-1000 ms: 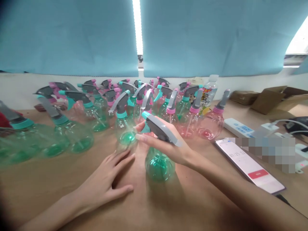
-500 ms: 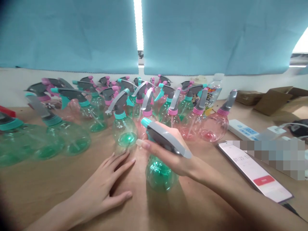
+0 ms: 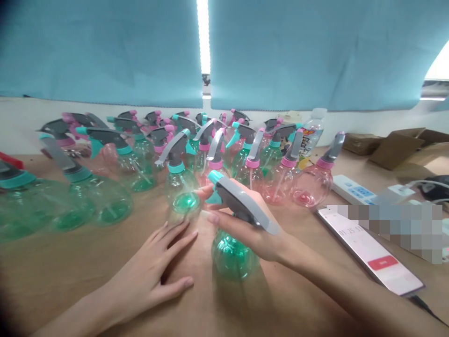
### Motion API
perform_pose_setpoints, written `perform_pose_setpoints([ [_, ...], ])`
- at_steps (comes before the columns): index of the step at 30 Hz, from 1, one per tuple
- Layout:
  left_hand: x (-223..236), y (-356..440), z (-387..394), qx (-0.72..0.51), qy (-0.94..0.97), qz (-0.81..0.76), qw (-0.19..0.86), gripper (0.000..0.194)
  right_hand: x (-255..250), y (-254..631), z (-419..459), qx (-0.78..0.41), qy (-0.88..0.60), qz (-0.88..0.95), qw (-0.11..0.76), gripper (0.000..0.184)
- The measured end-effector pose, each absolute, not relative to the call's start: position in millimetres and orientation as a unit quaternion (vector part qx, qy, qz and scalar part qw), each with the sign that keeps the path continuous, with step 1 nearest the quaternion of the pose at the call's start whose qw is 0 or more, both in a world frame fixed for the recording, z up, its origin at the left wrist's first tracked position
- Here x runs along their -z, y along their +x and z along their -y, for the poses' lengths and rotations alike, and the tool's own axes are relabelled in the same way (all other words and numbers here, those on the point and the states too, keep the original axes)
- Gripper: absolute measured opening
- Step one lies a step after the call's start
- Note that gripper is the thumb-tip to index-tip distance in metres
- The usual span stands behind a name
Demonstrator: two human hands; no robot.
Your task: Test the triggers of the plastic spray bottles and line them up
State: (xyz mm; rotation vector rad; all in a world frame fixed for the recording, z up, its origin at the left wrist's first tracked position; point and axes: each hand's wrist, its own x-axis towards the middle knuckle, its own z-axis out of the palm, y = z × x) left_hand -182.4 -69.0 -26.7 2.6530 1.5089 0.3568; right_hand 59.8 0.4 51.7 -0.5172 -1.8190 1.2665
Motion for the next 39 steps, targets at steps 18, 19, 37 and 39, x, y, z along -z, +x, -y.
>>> perform_pose_setpoints([
  [18,19.9,-180.1,67.6,-0.117,0.864,-0.487,0.044,0.067,-47.5,59.8,-1.6,-0.472,-0.201,0.749,0.42,0.03],
  [19,20.0,-180.3,67.6,-0.119,0.864,-0.487,0.044,0.067,-47.5,59.9,-1.6,-0.471,-0.199,0.749,0.422,0.03],
  [37,20.5,-180.5,68.3,-0.125,0.862,-0.489,0.053,0.065,-44.6,59.9,-0.7,-0.49,-0.213,0.734,0.42,0.036],
  [39,20.6,-180.3,68.2,-0.126,0.861,-0.49,0.055,0.065,-45.2,59.8,-0.3,-0.493,-0.214,0.731,0.42,0.036],
])
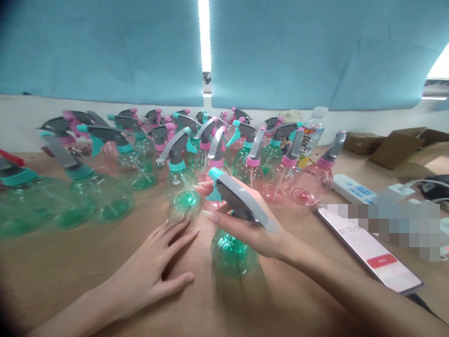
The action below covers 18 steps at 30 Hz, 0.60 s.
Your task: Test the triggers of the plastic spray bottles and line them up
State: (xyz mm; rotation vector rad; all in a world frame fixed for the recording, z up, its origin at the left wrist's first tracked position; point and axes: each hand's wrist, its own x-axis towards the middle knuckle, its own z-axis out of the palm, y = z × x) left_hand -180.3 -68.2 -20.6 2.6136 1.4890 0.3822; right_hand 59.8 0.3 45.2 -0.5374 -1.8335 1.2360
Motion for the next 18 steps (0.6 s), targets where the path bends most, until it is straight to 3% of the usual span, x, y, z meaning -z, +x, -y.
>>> perform_pose_setpoints([
  [5,21.0,-180.4,67.7,-0.121,0.864,-0.487,0.049,0.066,-47.8,59.4,-0.9,-0.493,-0.209,0.737,0.413,0.031],
  [12,19.5,-180.6,68.5,-0.113,0.863,-0.49,0.052,0.065,-49.3,58.6,-0.9,-0.495,-0.231,0.731,0.41,0.043],
  [18,18.4,-179.7,68.0,-0.11,0.863,-0.49,0.054,0.065,-50.9,57.7,0.4,-0.484,-0.237,0.732,0.417,0.04],
])
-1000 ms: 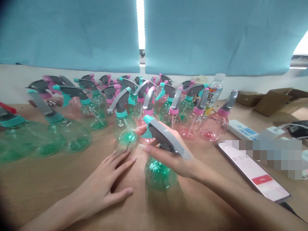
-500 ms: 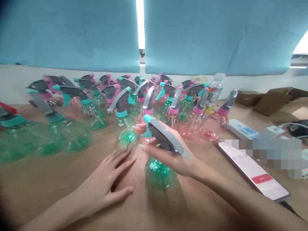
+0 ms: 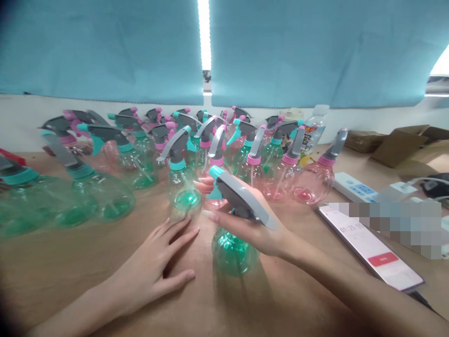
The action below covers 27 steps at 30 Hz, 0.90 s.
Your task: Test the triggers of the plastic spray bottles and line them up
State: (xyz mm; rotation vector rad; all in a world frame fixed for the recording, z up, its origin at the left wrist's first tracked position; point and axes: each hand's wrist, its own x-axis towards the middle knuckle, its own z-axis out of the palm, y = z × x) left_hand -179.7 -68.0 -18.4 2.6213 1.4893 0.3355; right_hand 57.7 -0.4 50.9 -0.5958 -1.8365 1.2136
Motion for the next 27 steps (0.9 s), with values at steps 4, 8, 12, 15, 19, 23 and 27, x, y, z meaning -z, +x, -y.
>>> perform_pose_setpoints([
  [4,18.0,-179.6,68.1,-0.102,0.863,-0.492,0.05,0.065,-46.5,58.0,0.1,-0.462,-0.237,0.736,0.434,0.021],
  [8,16.4,-178.8,68.8,-0.096,0.862,-0.496,0.048,0.065,-45.0,57.8,-0.3,-0.445,-0.231,0.741,0.447,0.018],
  [12,16.1,-178.5,69.1,-0.1,0.863,-0.493,0.051,0.065,-44.4,59.6,-0.5,-0.429,-0.26,0.746,0.438,0.012],
  [15,17.3,-178.8,69.1,-0.101,0.864,-0.491,0.051,0.065,-42.6,61.3,-0.4,-0.422,-0.283,0.743,0.435,0.008],
  [19,19.2,-179.7,69.5,-0.105,0.864,-0.491,0.05,0.065,-42.8,60.5,0.6,-0.415,-0.287,0.734,0.455,0.009],
  [23,19.4,-180.4,69.5,-0.105,0.863,-0.491,0.047,0.065,-44.9,58.5,0.9,-0.428,-0.274,0.731,0.455,0.01],
  [27,17.2,-179.2,68.2,-0.101,0.863,-0.493,0.047,0.065,-44.2,58.5,-0.5,-0.434,-0.287,0.737,0.431,0.011],
])
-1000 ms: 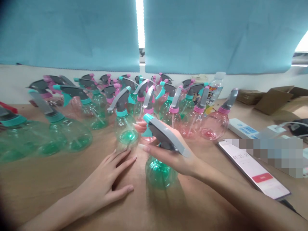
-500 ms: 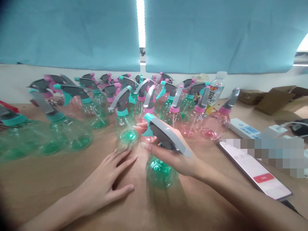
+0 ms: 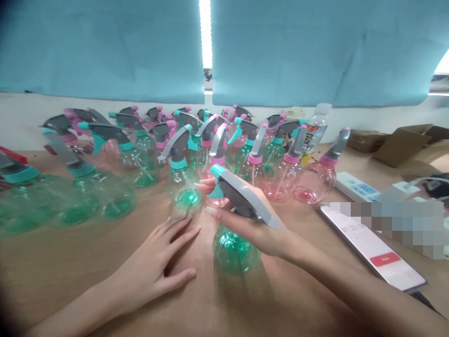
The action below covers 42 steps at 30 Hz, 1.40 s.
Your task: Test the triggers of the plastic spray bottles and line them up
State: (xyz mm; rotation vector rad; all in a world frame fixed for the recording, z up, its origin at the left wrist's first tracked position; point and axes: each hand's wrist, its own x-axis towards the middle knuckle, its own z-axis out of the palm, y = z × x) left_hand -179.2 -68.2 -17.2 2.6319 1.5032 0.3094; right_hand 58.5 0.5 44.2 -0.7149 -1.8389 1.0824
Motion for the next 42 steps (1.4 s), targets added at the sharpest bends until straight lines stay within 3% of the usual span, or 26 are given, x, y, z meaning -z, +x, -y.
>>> perform_pose_setpoints([
  [13,15.7,-178.1,68.8,-0.104,0.862,-0.494,0.051,0.065,-41.3,60.4,-0.3,-0.44,-0.274,0.732,0.441,0.02],
  [28,14.8,-177.4,67.0,-0.094,0.866,-0.489,0.045,0.065,-44.9,59.6,-2.2,-0.461,-0.268,0.735,0.418,0.013],
  [36,16.6,-178.5,68.4,-0.097,0.865,-0.489,0.048,0.065,-53.0,61.5,3.9,-0.463,-0.275,0.748,0.389,0.001],
  [42,16.9,-178.9,67.5,-0.103,0.864,-0.49,0.051,0.065,-49.9,66.4,4.9,-0.446,-0.289,0.754,0.387,0.007],
])
